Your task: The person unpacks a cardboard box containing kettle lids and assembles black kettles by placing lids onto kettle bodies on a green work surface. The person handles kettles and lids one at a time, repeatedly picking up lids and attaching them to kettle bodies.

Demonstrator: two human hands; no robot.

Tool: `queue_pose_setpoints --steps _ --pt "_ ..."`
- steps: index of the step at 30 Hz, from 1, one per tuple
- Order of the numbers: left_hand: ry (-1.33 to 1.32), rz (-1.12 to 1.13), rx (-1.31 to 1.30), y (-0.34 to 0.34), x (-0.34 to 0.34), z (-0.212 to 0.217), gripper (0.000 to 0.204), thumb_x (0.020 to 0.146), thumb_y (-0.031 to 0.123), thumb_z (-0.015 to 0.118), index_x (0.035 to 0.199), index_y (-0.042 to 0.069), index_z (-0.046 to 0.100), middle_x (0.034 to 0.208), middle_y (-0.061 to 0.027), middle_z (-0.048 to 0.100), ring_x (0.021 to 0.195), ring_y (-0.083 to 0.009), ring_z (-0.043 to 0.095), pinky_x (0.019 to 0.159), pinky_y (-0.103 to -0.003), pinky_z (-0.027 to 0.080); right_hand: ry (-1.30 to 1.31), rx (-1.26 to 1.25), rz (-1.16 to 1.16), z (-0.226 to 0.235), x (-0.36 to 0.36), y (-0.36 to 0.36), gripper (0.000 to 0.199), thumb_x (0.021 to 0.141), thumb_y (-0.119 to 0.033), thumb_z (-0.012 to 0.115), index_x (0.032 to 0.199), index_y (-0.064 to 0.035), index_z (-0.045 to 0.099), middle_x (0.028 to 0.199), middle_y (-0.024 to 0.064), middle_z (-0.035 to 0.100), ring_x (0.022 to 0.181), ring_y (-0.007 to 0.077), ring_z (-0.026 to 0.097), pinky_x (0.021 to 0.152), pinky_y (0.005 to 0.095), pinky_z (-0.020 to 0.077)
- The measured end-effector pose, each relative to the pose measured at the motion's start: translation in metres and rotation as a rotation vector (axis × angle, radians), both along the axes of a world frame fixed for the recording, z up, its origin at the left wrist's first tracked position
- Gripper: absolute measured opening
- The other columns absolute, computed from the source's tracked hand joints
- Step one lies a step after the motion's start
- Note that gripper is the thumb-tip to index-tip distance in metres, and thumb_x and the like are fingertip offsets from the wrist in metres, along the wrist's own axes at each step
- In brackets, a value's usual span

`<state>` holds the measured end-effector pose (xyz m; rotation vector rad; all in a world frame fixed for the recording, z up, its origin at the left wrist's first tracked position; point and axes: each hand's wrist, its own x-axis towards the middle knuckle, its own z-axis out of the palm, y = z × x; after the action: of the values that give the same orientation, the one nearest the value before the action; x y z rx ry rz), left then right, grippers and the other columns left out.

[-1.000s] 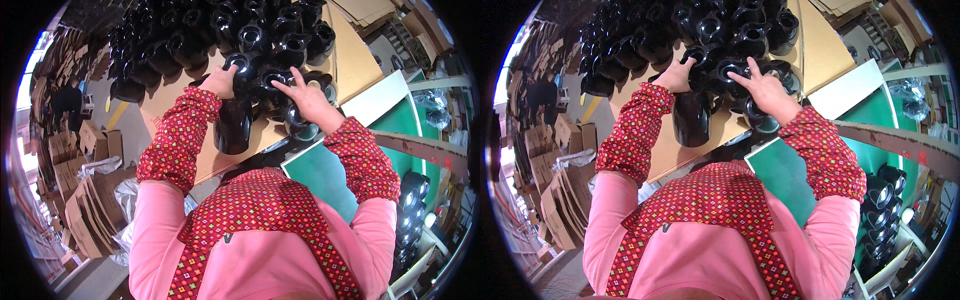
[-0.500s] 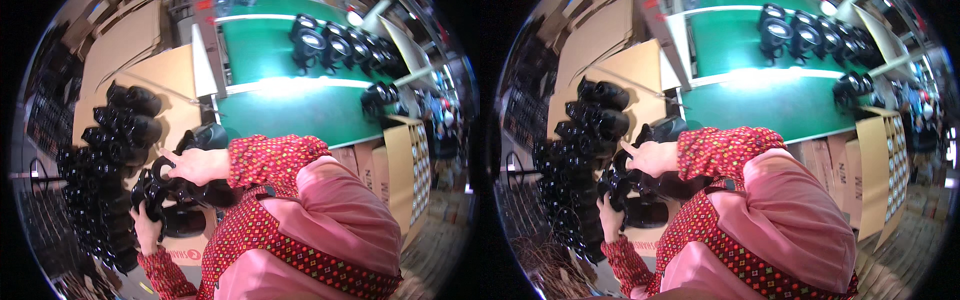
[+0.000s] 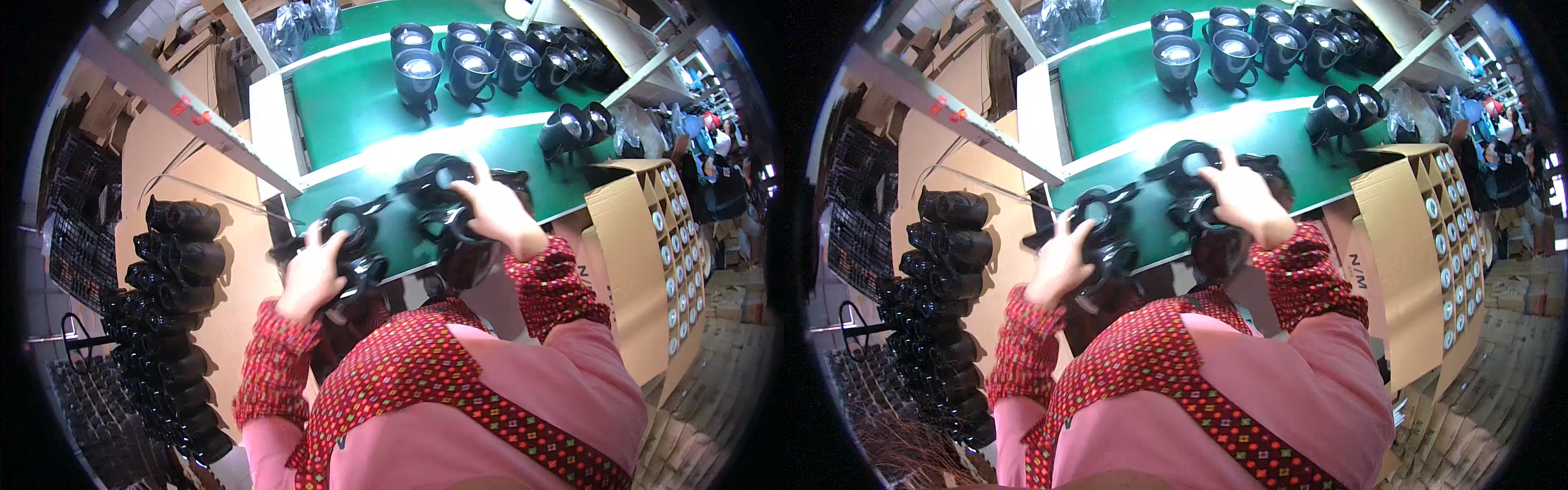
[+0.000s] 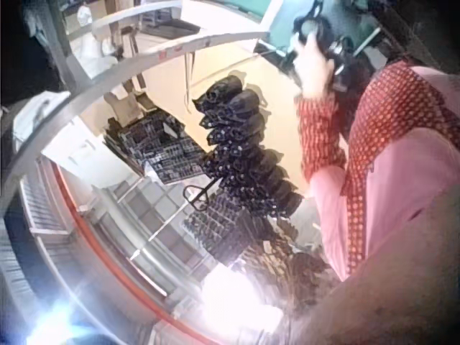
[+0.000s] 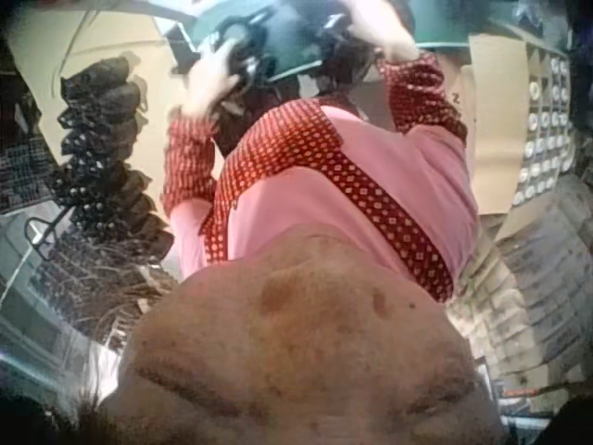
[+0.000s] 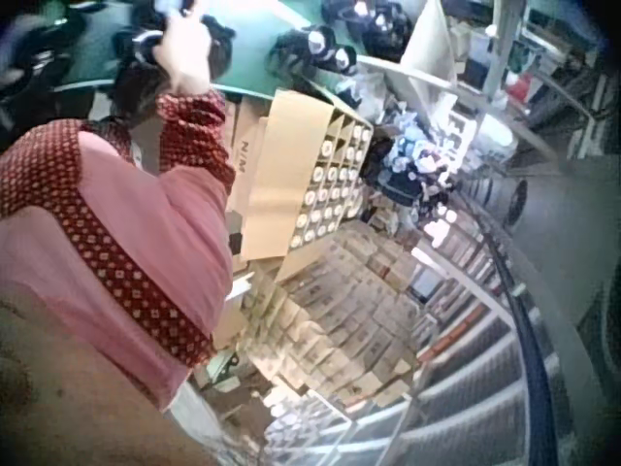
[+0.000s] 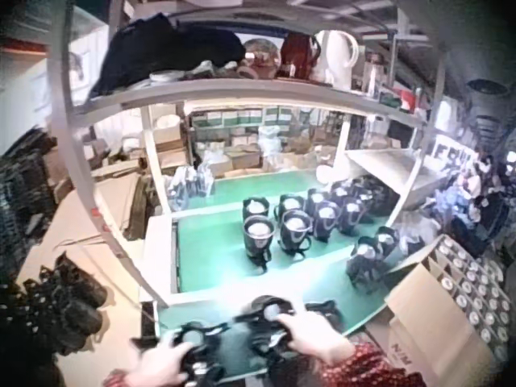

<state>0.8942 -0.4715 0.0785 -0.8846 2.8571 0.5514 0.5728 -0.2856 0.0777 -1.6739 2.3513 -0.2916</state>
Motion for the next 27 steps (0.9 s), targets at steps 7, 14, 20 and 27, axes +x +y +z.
queue_pose_setpoints --steps 7,14,20,27 --pt "0.015 -0.349 0.021 0.017 -0.226 -0.056 0.077 0.075 0.006 0.076 0.147 0.017 0.054 0.152 -0.0338 0.041 0.099 -0.0462 0.073 0.083 -0.05 0.062 -0.014 0.124 -0.304 -0.035 -0.141 0.057 0.076 0.07 -0.007 0.085 0.141 -0.0217 0.063 0.169 0.0304 0.022 0.118 0.0466 0.068 0.103 0.0451 0.0575" --pt "0.07 -0.248 0.031 0.033 -0.298 -0.068 0.102 0.073 0.013 0.084 0.161 0.008 0.033 0.154 -0.0403 0.036 0.101 -0.0477 0.071 0.085 -0.05 0.062 -0.122 -0.079 -0.443 -0.059 -0.193 0.084 0.098 0.068 -0.001 0.082 0.157 -0.0231 0.046 0.17 0.0296 0.018 0.122 0.0512 0.064 0.104 0.0499 0.0554" --pt "0.183 -0.124 -0.051 0.037 -0.298 -0.066 0.119 0.067 0.054 0.094 0.158 0.001 0.039 0.157 -0.0404 0.032 0.12 -0.0544 0.059 0.105 -0.056 0.05 -0.185 -0.221 -0.495 -0.069 -0.2 0.086 0.107 0.068 -0.021 0.094 0.161 -0.0212 0.041 0.171 0.0271 0.014 0.132 0.0497 0.058 0.107 0.0513 0.0544" --pt "0.506 -0.077 0.019 0.036 -0.298 -0.082 0.091 0.081 0.039 0.085 0.153 0.004 0.042 0.154 -0.0363 0.039 0.139 -0.054 0.042 0.117 -0.06 0.036 -0.021 -0.004 -0.321 -0.068 -0.266 0.096 0.071 0.089 -0.041 0.083 0.145 -0.0037 0.06 0.142 0.0261 0.062 0.134 0.0418 0.058 0.115 0.0471 0.0451"
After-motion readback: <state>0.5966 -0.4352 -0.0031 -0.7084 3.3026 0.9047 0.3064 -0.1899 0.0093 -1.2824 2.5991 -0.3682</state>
